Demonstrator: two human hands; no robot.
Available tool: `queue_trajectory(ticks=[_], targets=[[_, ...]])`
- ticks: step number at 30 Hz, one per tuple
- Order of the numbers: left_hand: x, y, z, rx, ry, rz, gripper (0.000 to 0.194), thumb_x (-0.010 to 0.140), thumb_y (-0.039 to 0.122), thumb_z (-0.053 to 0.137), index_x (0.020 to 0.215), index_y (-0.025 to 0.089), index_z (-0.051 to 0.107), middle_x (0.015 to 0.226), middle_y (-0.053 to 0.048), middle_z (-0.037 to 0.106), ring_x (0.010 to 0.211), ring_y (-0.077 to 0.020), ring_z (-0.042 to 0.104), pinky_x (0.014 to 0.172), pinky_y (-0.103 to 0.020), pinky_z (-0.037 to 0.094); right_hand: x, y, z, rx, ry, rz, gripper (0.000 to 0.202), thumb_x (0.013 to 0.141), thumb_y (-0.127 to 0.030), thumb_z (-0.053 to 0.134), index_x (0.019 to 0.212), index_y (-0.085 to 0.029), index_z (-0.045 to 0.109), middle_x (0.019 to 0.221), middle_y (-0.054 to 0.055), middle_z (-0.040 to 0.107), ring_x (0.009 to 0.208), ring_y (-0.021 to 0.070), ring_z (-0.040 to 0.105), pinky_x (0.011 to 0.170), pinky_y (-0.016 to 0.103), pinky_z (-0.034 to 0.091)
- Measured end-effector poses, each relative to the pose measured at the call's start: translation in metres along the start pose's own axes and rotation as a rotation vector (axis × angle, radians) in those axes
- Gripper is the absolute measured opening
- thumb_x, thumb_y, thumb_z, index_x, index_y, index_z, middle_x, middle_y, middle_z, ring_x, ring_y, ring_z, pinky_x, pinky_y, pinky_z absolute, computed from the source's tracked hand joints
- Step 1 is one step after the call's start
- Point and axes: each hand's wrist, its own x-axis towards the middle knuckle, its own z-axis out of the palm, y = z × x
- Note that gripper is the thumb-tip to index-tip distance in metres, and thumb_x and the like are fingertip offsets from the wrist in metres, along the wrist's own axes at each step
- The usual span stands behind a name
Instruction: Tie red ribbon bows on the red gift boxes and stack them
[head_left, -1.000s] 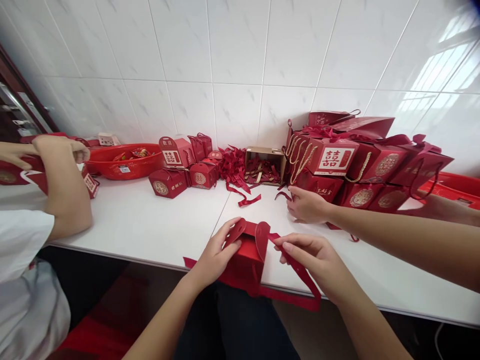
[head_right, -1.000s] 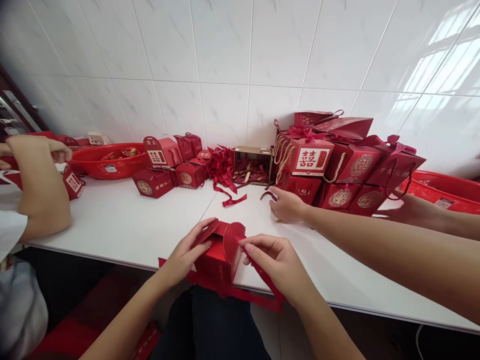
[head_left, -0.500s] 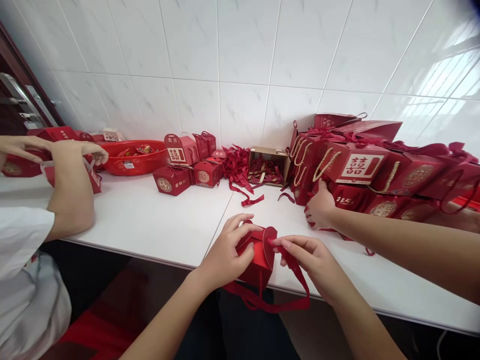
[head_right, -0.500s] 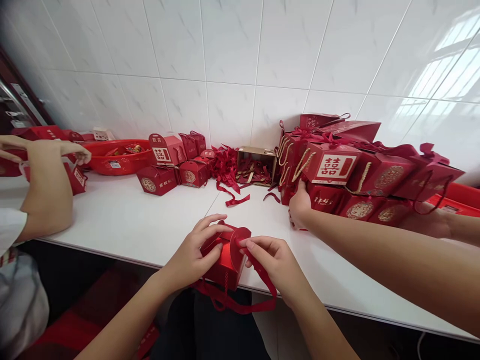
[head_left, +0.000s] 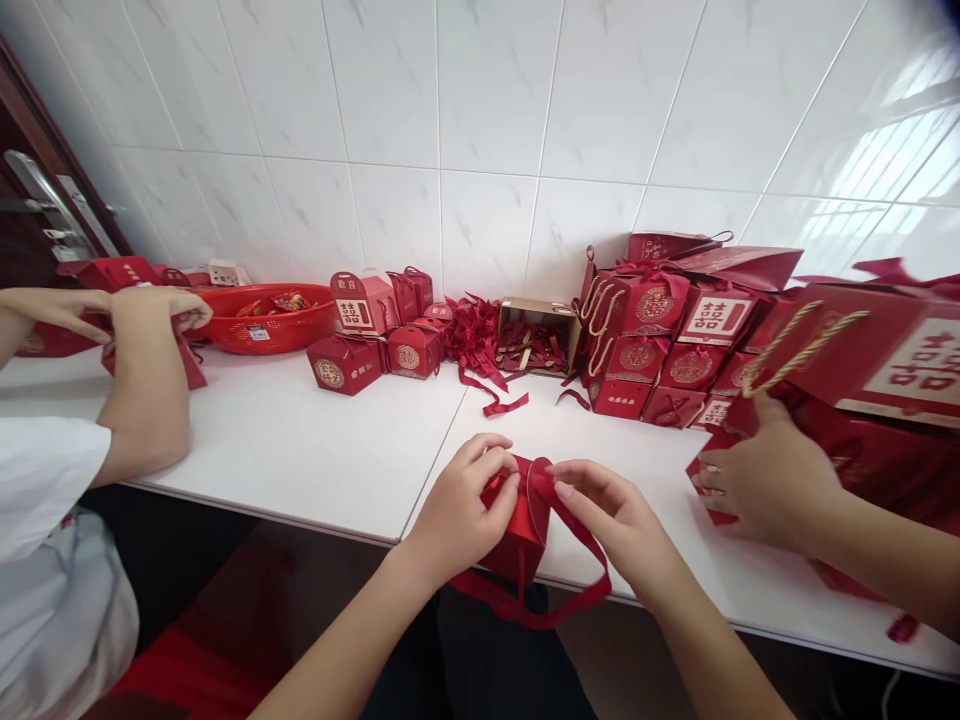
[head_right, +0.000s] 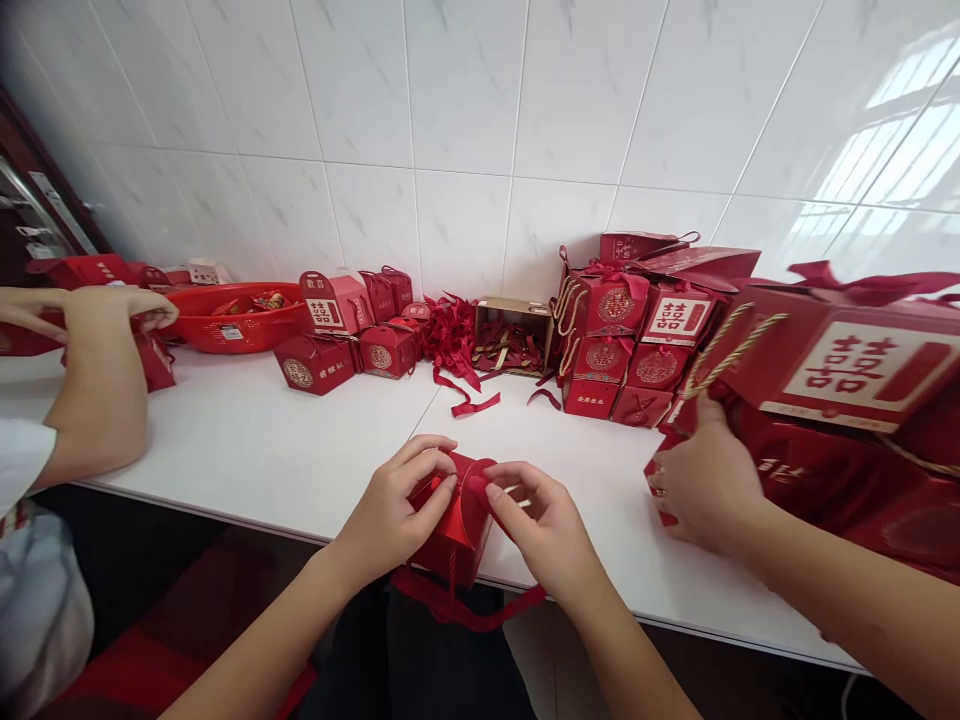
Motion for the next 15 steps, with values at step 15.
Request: queue_trajectory(ticks=[15], targets=[[-0.013, 0.004, -0.019, -0.041, 0.102, -0.400, 0.040, 0.080, 0.032, 0.059, 0.118, 0.025, 0.048, 0.107, -0.006, 0.062, 0.092, -0.0214, 0.063, 0.079, -0.035, 0.051, -0.013, -0.058, -0.008, 0.315, 0.323, -0.538, 0.007, 0.085, -0.029, 0.060, 0.081, -0.027, 0.065, 0.079, 0.001, 0.066, 0.079, 0.0183, 0.062, 0.081, 0.036, 0.048]])
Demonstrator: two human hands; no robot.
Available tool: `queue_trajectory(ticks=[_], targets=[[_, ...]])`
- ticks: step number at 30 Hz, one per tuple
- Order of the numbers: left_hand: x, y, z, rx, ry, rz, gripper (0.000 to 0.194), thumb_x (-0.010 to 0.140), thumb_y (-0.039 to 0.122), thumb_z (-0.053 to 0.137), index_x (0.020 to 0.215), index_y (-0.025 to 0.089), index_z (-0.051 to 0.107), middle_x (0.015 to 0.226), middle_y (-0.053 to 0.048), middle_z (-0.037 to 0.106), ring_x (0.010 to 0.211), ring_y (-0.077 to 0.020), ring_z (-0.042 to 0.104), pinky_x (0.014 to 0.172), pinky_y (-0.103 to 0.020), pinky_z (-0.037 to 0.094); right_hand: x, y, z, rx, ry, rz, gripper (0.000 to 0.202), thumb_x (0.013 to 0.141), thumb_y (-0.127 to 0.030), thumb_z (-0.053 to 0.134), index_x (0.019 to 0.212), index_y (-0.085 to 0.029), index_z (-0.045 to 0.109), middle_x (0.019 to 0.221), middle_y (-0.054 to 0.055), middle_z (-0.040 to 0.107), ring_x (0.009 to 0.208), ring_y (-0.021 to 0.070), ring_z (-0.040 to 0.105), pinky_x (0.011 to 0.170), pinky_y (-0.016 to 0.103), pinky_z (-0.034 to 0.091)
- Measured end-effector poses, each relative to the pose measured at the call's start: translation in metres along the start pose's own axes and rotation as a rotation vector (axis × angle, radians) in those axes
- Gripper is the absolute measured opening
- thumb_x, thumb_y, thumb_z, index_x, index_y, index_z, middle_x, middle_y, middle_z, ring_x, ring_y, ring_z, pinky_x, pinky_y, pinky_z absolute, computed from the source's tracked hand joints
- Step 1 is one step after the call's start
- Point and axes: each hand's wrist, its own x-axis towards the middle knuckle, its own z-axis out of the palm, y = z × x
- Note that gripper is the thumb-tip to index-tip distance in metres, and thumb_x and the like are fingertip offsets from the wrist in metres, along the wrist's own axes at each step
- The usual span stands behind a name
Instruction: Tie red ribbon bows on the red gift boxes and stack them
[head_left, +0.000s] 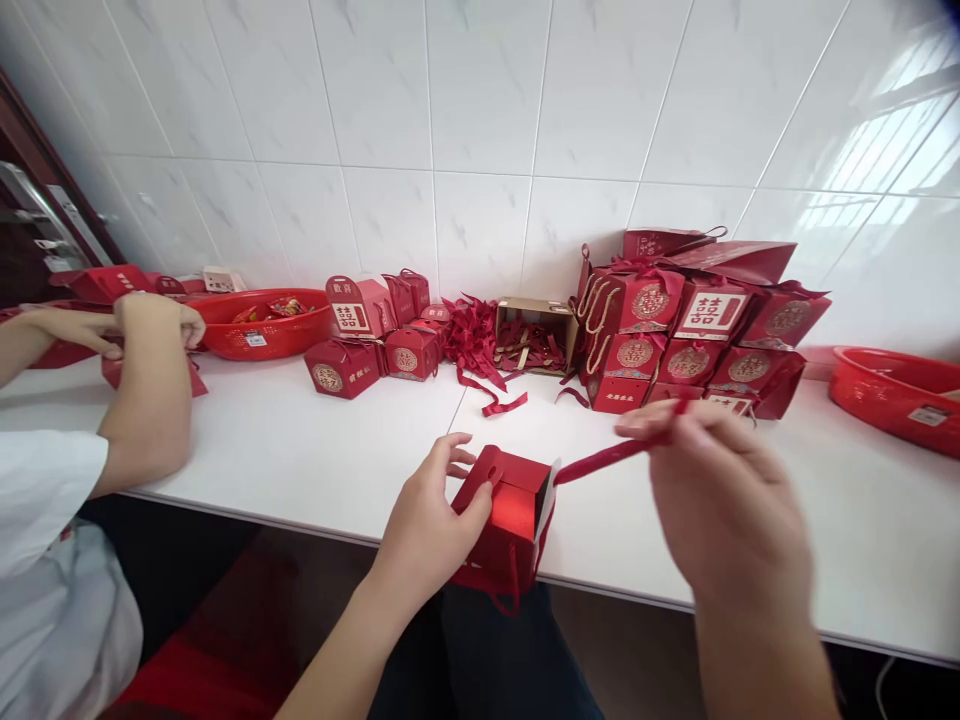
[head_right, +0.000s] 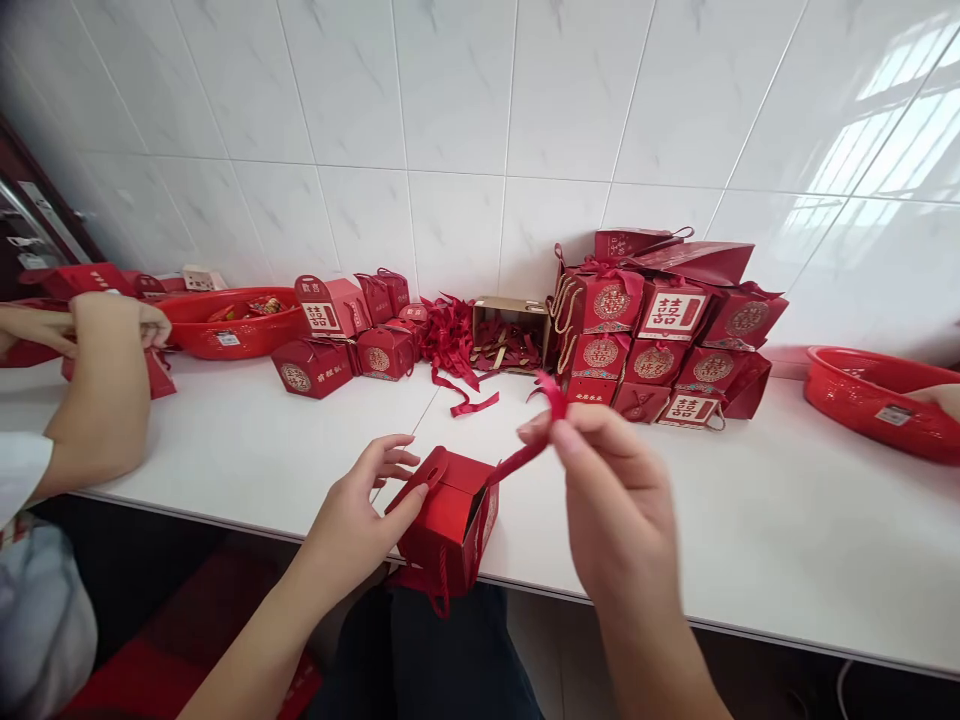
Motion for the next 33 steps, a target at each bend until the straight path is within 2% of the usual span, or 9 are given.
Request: queue_trajectory(ticks=[2, 4, 6, 10, 14, 18, 26, 30, 33], targets=[[-0.002, -0.005, -0.001, -0.077, 0.020, -0.052, 0.037, 0.080, 0.037, 0.059, 0.114, 0.023, 0.049, 0.097, -0.005, 0.065, 0.090, -0.0212, 0.065, 0.078, -0.034, 0.051, -0.002, -0.015, -0.003, -0.007, 0.034, -0.120, 0.009, 0.087, -0.029, 0.057, 0.080, -0.029, 0.063, 0.073, 0.002, 0.062, 0.071, 0.0188, 0.060, 0.076, 0.037, 0.048], [-0.002, -0.008, 0.000, -0.163, 0.082, -0.077, 0.035, 0.082, 0.041, 0.058, 0.111, 0.022, 0.050, 0.090, -0.004, 0.066, 0.084, -0.0201, 0.066, 0.074, -0.032, 0.051, -0.003, -0.017, -0.001, -0.092, -0.004, -0.155, 0.010, 0.088, -0.030, 0.054, 0.081, -0.029, 0.061, 0.073, 0.003, 0.060, 0.071, 0.0198, 0.059, 0.073, 0.037, 0.048], [0.000, -0.009, 0.001, -0.215, 0.133, -0.100, 0.034, 0.083, 0.044, 0.055, 0.108, 0.022, 0.050, 0.088, -0.004, 0.066, 0.078, -0.0190, 0.066, 0.069, -0.030, 0.051, -0.003, -0.006, 0.007, -0.254, -0.142, -0.099, 0.011, 0.090, -0.029, 0.052, 0.082, -0.027, 0.060, 0.079, 0.004, 0.061, 0.078, 0.0206, 0.059, 0.075, 0.036, 0.047], [0.001, -0.011, 0.002, -0.258, 0.165, -0.110, 0.032, 0.084, 0.045, 0.055, 0.106, 0.021, 0.050, 0.089, -0.004, 0.066, 0.074, -0.0182, 0.067, 0.064, -0.027, 0.050, 0.000, 0.034, 0.027, -0.568, -0.450, 0.042, 0.015, 0.089, -0.027, 0.050, 0.079, -0.022, 0.059, 0.087, 0.006, 0.061, 0.084, 0.0202, 0.058, 0.077, 0.034, 0.045], [-0.001, -0.012, 0.004, -0.292, 0.184, -0.108, 0.035, 0.083, 0.044, 0.056, 0.109, 0.022, 0.047, 0.095, -0.005, 0.066, 0.067, -0.0149, 0.066, 0.060, -0.025, 0.049, -0.003, 0.062, 0.036, -0.728, -0.501, 0.085, 0.016, 0.087, -0.023, 0.048, 0.075, -0.020, 0.059, 0.087, 0.006, 0.061, 0.082, 0.0202, 0.058, 0.077, 0.035, 0.045], [-0.004, -0.012, 0.007, -0.298, 0.200, -0.107, 0.037, 0.083, 0.044, 0.057, 0.111, 0.024, 0.044, 0.108, -0.007, 0.064, 0.068, -0.0138, 0.067, 0.058, -0.024, 0.048, -0.005, 0.069, 0.038, -0.774, -0.509, 0.099, 0.015, 0.086, -0.021, 0.049, 0.075, -0.020, 0.059, 0.087, 0.006, 0.062, 0.082, 0.0201, 0.057, 0.078, 0.035, 0.044], [-0.008, -0.008, 0.010, -0.351, 0.117, -0.128, 0.035, 0.085, 0.048, 0.052, 0.109, 0.022, 0.051, 0.110, -0.008, 0.062, 0.073, -0.0149, 0.065, 0.061, -0.026, 0.052, 0.004, 0.061, 0.037, -0.825, -0.705, 0.074, 0.018, 0.087, -0.018, 0.047, 0.077, -0.021, 0.061, 0.085, 0.004, 0.059, 0.084, 0.0188, 0.056, 0.077, 0.033, 0.044], [0.002, -0.007, 0.006, -0.380, -0.015, -0.139, 0.031, 0.086, 0.049, 0.051, 0.086, 0.019, 0.059, 0.085, -0.002, 0.062, 0.069, -0.0137, 0.059, 0.062, -0.024, 0.051, 0.006, 0.058, 0.036, -0.844, -0.737, 0.068, 0.018, 0.088, -0.019, 0.048, 0.081, -0.021, 0.064, 0.085, 0.005, 0.059, 0.084, 0.0186, 0.056, 0.077, 0.033, 0.044], [0.010, -0.006, 0.005, -0.406, -0.059, -0.145, 0.034, 0.084, 0.050, 0.053, 0.071, 0.019, 0.055, 0.067, 0.003, 0.052, 0.060, -0.0117, 0.052, 0.055, -0.021, 0.047, 0.007, 0.058, 0.036, -0.844, -0.740, 0.063, 0.018, 0.088, -0.019, 0.048, 0.082, -0.020, 0.065, 0.085, 0.005, 0.060, 0.083, 0.0184, 0.057, 0.076, 0.033, 0.044]])
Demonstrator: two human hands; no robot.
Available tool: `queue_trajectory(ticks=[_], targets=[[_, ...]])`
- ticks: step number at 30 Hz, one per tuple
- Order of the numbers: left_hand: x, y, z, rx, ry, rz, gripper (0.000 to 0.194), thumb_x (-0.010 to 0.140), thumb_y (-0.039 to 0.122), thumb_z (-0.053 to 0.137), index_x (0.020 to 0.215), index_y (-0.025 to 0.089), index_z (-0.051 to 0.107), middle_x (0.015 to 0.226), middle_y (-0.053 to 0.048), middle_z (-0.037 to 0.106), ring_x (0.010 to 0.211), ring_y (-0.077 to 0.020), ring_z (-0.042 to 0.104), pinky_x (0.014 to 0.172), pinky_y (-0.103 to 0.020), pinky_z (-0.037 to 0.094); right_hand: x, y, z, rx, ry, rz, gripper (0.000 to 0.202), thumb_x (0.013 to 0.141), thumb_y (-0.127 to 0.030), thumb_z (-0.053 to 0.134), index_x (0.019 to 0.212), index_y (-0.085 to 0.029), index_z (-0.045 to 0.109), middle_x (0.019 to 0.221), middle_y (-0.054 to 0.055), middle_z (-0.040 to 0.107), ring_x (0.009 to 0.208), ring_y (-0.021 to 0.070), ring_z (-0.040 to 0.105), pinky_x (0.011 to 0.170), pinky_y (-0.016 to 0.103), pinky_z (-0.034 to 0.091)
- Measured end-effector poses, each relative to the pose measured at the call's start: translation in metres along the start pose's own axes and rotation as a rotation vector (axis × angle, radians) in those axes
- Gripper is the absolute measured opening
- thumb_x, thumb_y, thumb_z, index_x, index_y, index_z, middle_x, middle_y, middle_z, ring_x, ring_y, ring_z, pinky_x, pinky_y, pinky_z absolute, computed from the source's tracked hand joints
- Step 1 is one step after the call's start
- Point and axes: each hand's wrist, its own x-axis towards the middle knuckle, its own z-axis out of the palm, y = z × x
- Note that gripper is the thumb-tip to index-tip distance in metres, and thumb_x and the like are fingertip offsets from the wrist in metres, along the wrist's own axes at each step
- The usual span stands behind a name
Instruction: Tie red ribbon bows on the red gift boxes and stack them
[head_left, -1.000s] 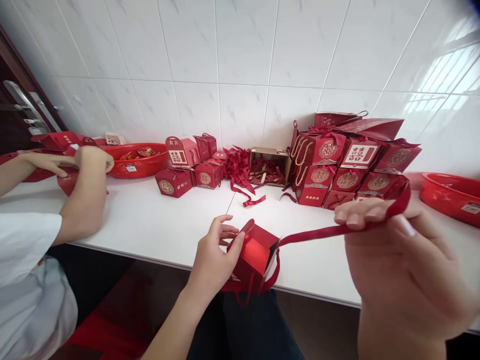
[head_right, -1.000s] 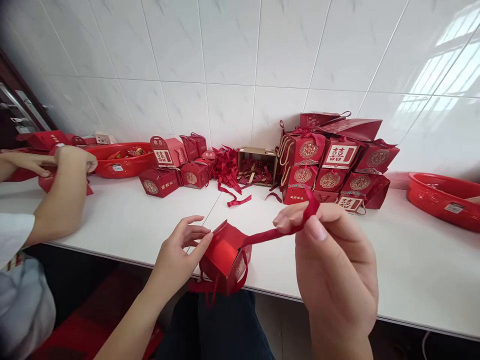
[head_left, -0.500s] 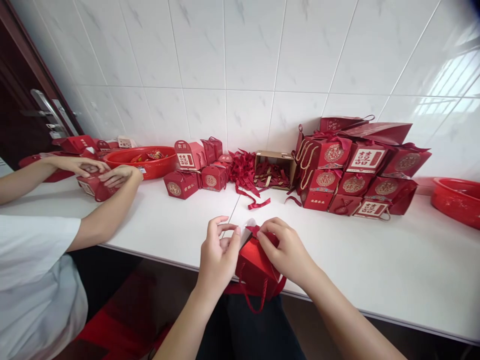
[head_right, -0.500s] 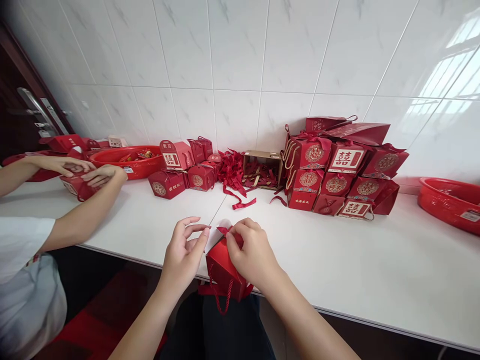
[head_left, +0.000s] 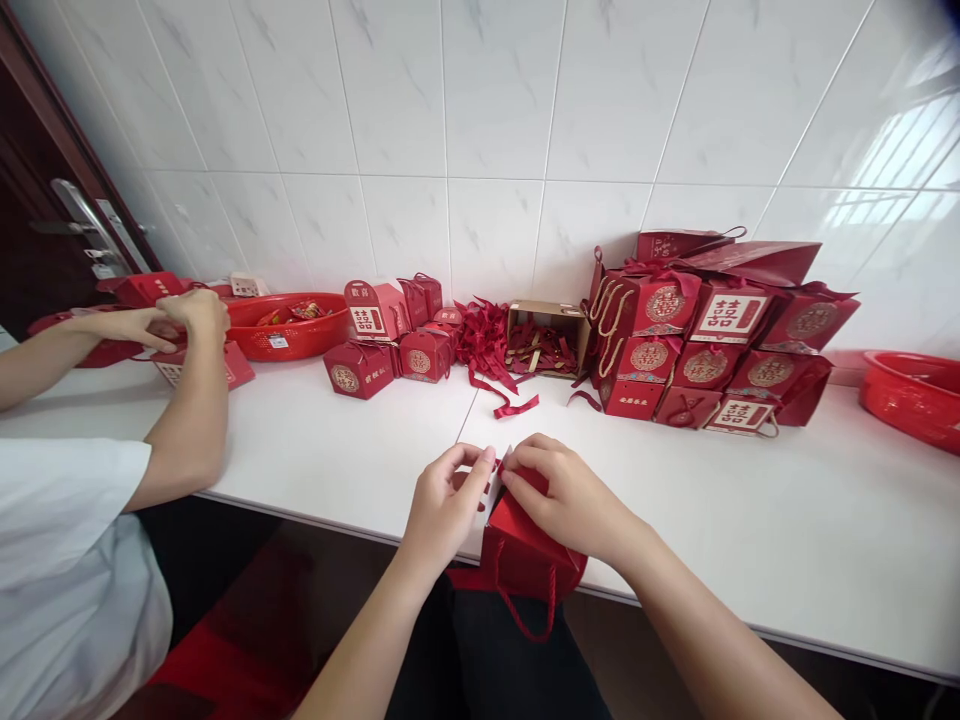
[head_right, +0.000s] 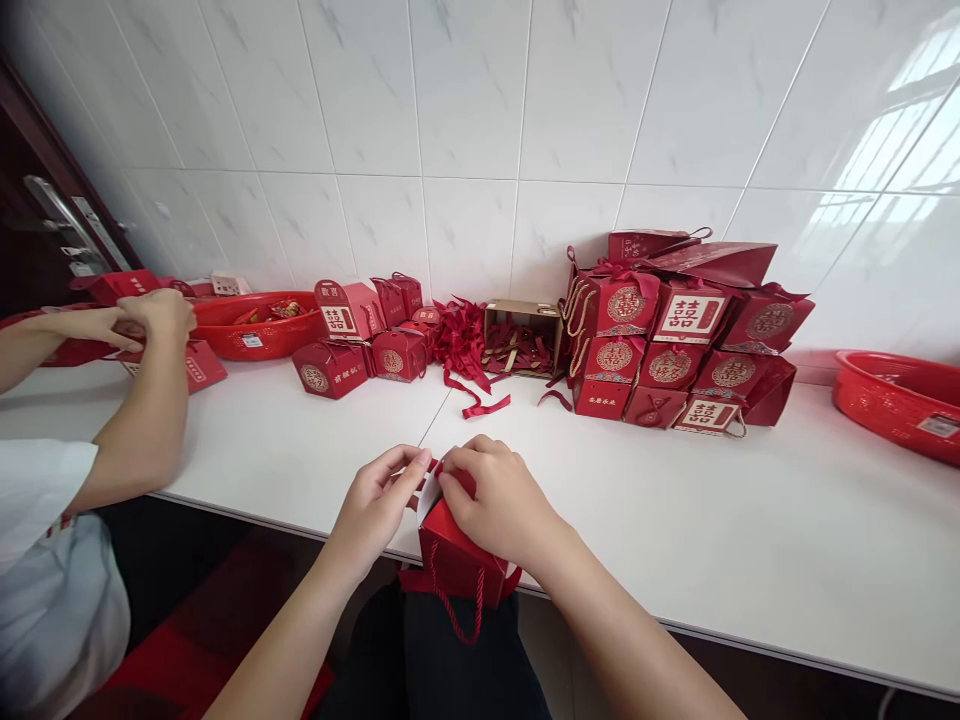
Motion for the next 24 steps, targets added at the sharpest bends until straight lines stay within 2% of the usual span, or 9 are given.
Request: queue_trajectory(ticks=[5, 10, 12, 14, 16, 18, 19, 21, 24], targets=[[0.009, 0.003, 0.004, -0.003, -0.061, 0.009, 0.041, 0.085, 0.050, 0.051, 0.059, 0.020, 0.040, 0.055, 0.006, 0.035, 0.051, -0.0096, 0.041, 0.048, -0.020, 0.038, 0.003, 0.000, -0.001, 0.020, -0.012, 0.011, 0.020, 0.088, -0.020, 0.047, 0.082, -0.021, 0.065, 0.084, 0.005, 0.060, 0.081, 0.0181, 0.058, 0.075, 0.032, 0.045], [0.012, -0.004, -0.003, 0.150, -0.093, 0.036, 0.035, 0.086, 0.047, 0.048, 0.065, 0.020, 0.050, 0.060, 0.003, 0.050, 0.058, -0.0134, 0.050, 0.056, -0.023, 0.042, -0.002, 0.007, -0.010, 0.110, 0.046, 0.045, 0.020, 0.091, -0.031, 0.047, 0.089, -0.022, 0.065, 0.095, 0.006, 0.062, 0.090, 0.0195, 0.058, 0.079, 0.033, 0.047], [0.013, -0.013, -0.018, 0.349, -0.042, 0.037, 0.034, 0.086, 0.047, 0.046, 0.066, 0.020, 0.054, 0.066, 0.000, 0.058, 0.065, -0.0175, 0.055, 0.060, -0.027, 0.043, -0.013, 0.017, -0.017, 0.165, 0.127, 0.100, 0.023, 0.092, -0.038, 0.045, 0.096, -0.023, 0.062, 0.103, 0.006, 0.062, 0.097, 0.0201, 0.058, 0.080, 0.033, 0.047], [0.013, -0.024, -0.038, 0.683, 0.075, 0.031, 0.032, 0.085, 0.044, 0.047, 0.065, 0.021, 0.057, 0.073, -0.005, 0.063, 0.069, -0.0223, 0.058, 0.062, -0.031, 0.042, -0.029, 0.027, -0.023, 0.198, 0.198, 0.188, 0.027, 0.092, -0.044, 0.044, 0.099, -0.023, 0.060, 0.108, 0.006, 0.061, 0.100, 0.0201, 0.057, 0.084, 0.033, 0.047], [0.013, -0.034, -0.057, 1.005, 0.181, 0.018, 0.029, 0.082, 0.039, 0.049, 0.062, 0.021, 0.058, 0.079, -0.009, 0.064, 0.073, -0.0277, 0.059, 0.065, -0.036, 0.041, -0.047, 0.038, -0.024, 0.221, 0.198, 0.283, 0.029, 0.090, -0.048, 0.046, 0.100, -0.024, 0.059, 0.109, 0.005, 0.061, 0.100, 0.0206, 0.058, 0.087, 0.034, 0.046], [0.014, -0.040, -0.067, 1.157, 0.231, 0.026, 0.023, 0.079, 0.035, 0.052, 0.062, 0.020, 0.058, 0.083, -0.012, 0.065, 0.081, -0.0329, 0.058, 0.070, -0.041, 0.041, -0.063, 0.045, -0.022, 0.276, 0.137, 0.354, 0.031, 0.088, -0.051, 0.049, 0.101, -0.024, 0.056, 0.111, 0.006, 0.060, 0.101, 0.0215, 0.058, 0.088, 0.035, 0.047], [0.015, -0.040, -0.067, 1.146, 0.246, 0.054, 0.019, 0.078, 0.034, 0.053, 0.065, 0.020, 0.059, 0.086, -0.012, 0.064, 0.085, -0.0344, 0.057, 0.074, -0.044, 0.041, -0.069, 0.047, -0.019, 0.317, 0.100, 0.371, 0.031, 0.087, -0.051, 0.051, 0.101, -0.024, 0.055, 0.111, 0.006, 0.060, 0.101, 0.0216, 0.058, 0.087, 0.034, 0.047], [0.018, -0.037, -0.057, 0.959, 0.257, 0.159, 0.013, 0.077, 0.032, 0.055, 0.074, 0.021, 0.059, 0.093, -0.010, 0.063, 0.094, -0.0331, 0.056, 0.082, -0.045, 0.041, -0.076, 0.050, -0.012, 0.414, 0.043, 0.379, 0.032, 0.085, -0.051, 0.054, 0.102, -0.024, 0.052, 0.113, 0.006, 0.058, 0.101, 0.0210, 0.059, 0.086, 0.033, 0.048], [0.022, -0.027, -0.029, 0.441, 0.124, 0.252, 0.017, 0.084, 0.037, 0.050, 0.086, 0.021, 0.055, 0.093, -0.005, 0.060, 0.093, -0.0229, 0.057, 0.086, -0.036, 0.043, -0.074, 0.051, -0.004, 0.534, -0.016, 0.354, 0.028, 0.085, -0.049, 0.056, 0.095, -0.023, 0.051, 0.103, 0.004, 0.060, 0.093, 0.0186, 0.059, 0.081, 0.030, 0.048]])
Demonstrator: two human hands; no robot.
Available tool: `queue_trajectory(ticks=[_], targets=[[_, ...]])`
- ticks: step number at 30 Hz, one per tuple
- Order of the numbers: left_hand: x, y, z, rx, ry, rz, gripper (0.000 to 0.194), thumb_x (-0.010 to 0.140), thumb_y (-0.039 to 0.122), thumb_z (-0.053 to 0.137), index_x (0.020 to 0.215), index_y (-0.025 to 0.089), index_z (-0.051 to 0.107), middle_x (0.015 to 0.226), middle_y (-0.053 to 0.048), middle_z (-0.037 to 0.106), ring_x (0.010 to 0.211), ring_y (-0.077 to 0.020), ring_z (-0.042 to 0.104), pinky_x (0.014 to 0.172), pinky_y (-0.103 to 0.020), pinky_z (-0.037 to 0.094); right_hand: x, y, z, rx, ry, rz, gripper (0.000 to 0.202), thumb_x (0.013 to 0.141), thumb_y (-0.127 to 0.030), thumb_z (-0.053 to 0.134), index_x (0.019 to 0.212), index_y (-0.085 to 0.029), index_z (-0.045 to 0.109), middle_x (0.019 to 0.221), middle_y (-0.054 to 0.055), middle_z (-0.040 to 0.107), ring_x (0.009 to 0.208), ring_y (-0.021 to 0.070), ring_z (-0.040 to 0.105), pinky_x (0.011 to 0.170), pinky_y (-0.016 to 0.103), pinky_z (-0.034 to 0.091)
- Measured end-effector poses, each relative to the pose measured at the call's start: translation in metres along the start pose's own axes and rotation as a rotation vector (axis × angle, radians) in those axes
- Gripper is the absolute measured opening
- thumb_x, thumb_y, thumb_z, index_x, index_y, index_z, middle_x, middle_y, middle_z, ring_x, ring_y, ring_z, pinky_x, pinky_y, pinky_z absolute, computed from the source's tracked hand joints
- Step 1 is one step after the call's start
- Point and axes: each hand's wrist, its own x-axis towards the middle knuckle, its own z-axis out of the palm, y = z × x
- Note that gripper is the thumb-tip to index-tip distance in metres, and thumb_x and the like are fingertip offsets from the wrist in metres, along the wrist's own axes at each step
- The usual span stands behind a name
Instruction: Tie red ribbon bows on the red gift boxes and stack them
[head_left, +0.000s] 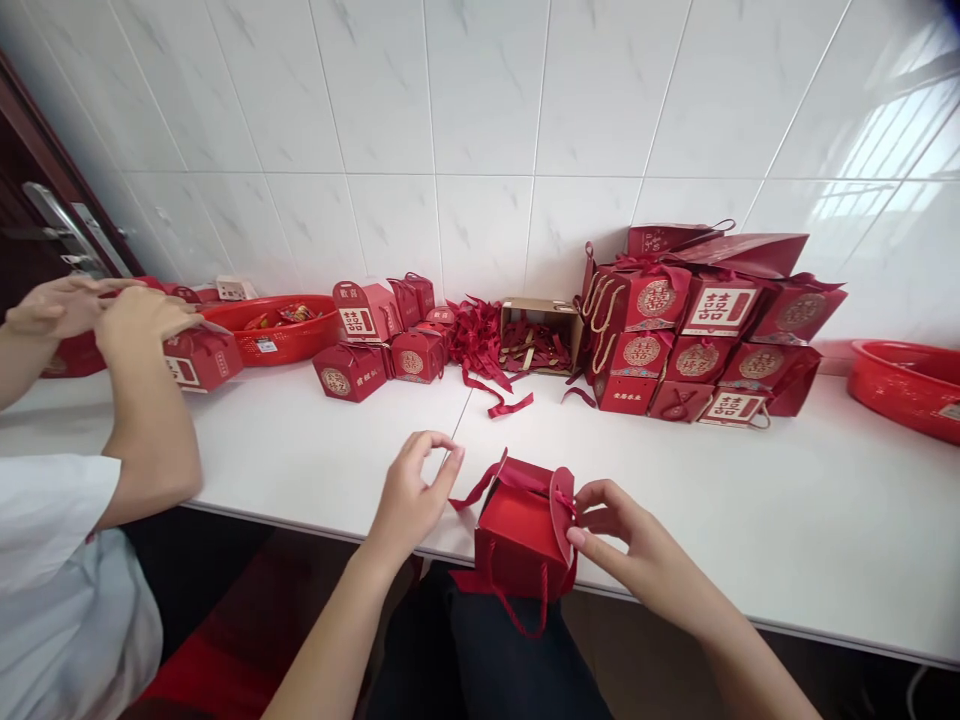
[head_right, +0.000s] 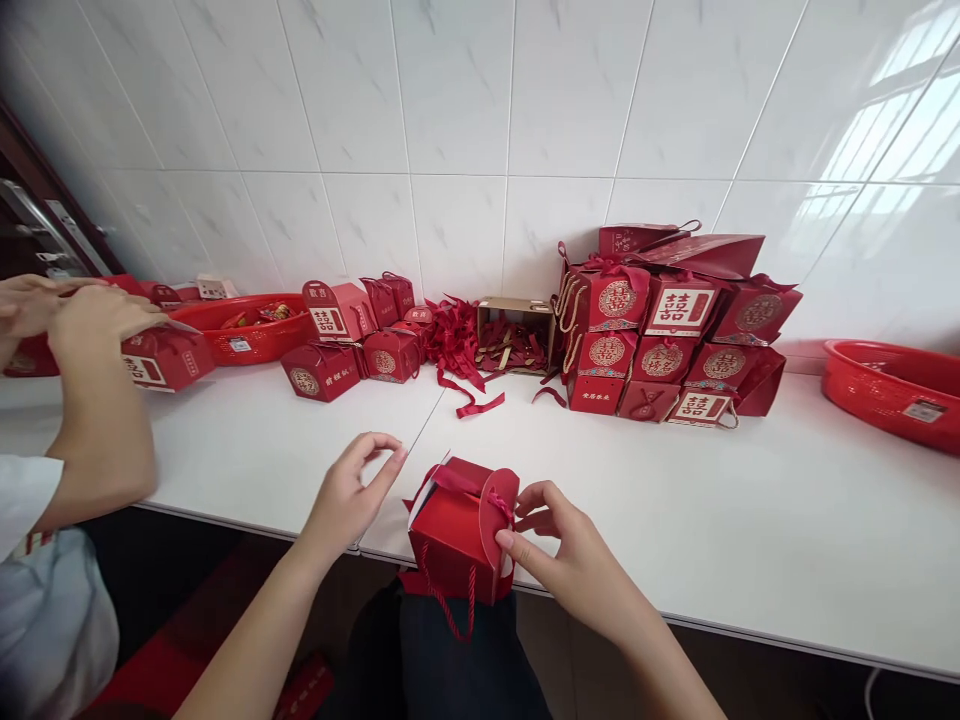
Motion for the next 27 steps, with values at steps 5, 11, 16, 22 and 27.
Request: queue_trajectory(ticks=[5, 11, 16, 22, 27], targets=[[-0.006, 0.021, 0.028, -0.401, -0.261, -0.126, 0.027, 0.086, 0.047, 0.050, 0.080, 0.021, 0.047, 0.076, 0.002, 0.049, 0.070, -0.0132, 0.050, 0.062, -0.023, 0.042, 0.013, 0.003, 0.001, 0.045, -0.029, -0.060, 0.030, 0.087, -0.047, 0.053, 0.076, -0.019, 0.054, 0.077, 0.001, 0.056, 0.075, 0.0145, 0.051, 0.070, 0.027, 0.042], [-0.018, 0.024, 0.023, -0.362, -0.386, -0.175, 0.036, 0.087, 0.049, 0.049, 0.067, 0.019, 0.043, 0.062, 0.005, 0.039, 0.059, -0.0104, 0.037, 0.057, -0.022, 0.033, 0.018, 0.006, -0.020, 0.248, -0.016, -0.046, 0.026, 0.088, -0.041, 0.056, 0.076, -0.019, 0.050, 0.075, 0.002, 0.062, 0.076, 0.0156, 0.057, 0.073, 0.029, 0.042], [-0.013, 0.026, 0.007, -0.239, -0.395, -0.163, 0.039, 0.080, 0.047, 0.059, 0.061, 0.018, 0.043, 0.059, 0.006, 0.039, 0.058, -0.0103, 0.037, 0.056, -0.023, 0.032, 0.019, -0.002, -0.040, 0.332, -0.103, 0.033, 0.022, 0.085, -0.039, 0.060, 0.086, -0.021, 0.047, 0.064, -0.006, 0.048, 0.052, 0.0076, 0.046, 0.055, 0.023, 0.038], [-0.007, 0.030, -0.011, -0.009, -0.177, 0.265, 0.016, 0.081, 0.032, 0.064, 0.073, 0.019, 0.057, 0.066, 0.003, 0.052, 0.062, -0.0116, 0.046, 0.060, -0.024, 0.038, 0.015, -0.022, -0.049, -0.253, -0.002, -0.235, 0.012, 0.086, -0.033, 0.057, 0.088, -0.021, 0.056, 0.076, 0.000, 0.053, 0.060, 0.0101, 0.043, 0.053, 0.024, 0.036], [-0.003, 0.030, -0.027, 0.174, -0.146, 0.569, 0.017, 0.086, 0.011, 0.053, 0.075, 0.020, 0.062, 0.072, -0.001, 0.056, 0.076, -0.0153, 0.049, 0.070, -0.026, 0.040, 0.015, -0.015, -0.048, -0.627, 0.194, -0.569, 0.010, 0.087, -0.016, 0.051, 0.095, -0.022, 0.053, 0.087, 0.004, 0.058, 0.075, 0.0144, 0.053, 0.066, 0.027, 0.044]])
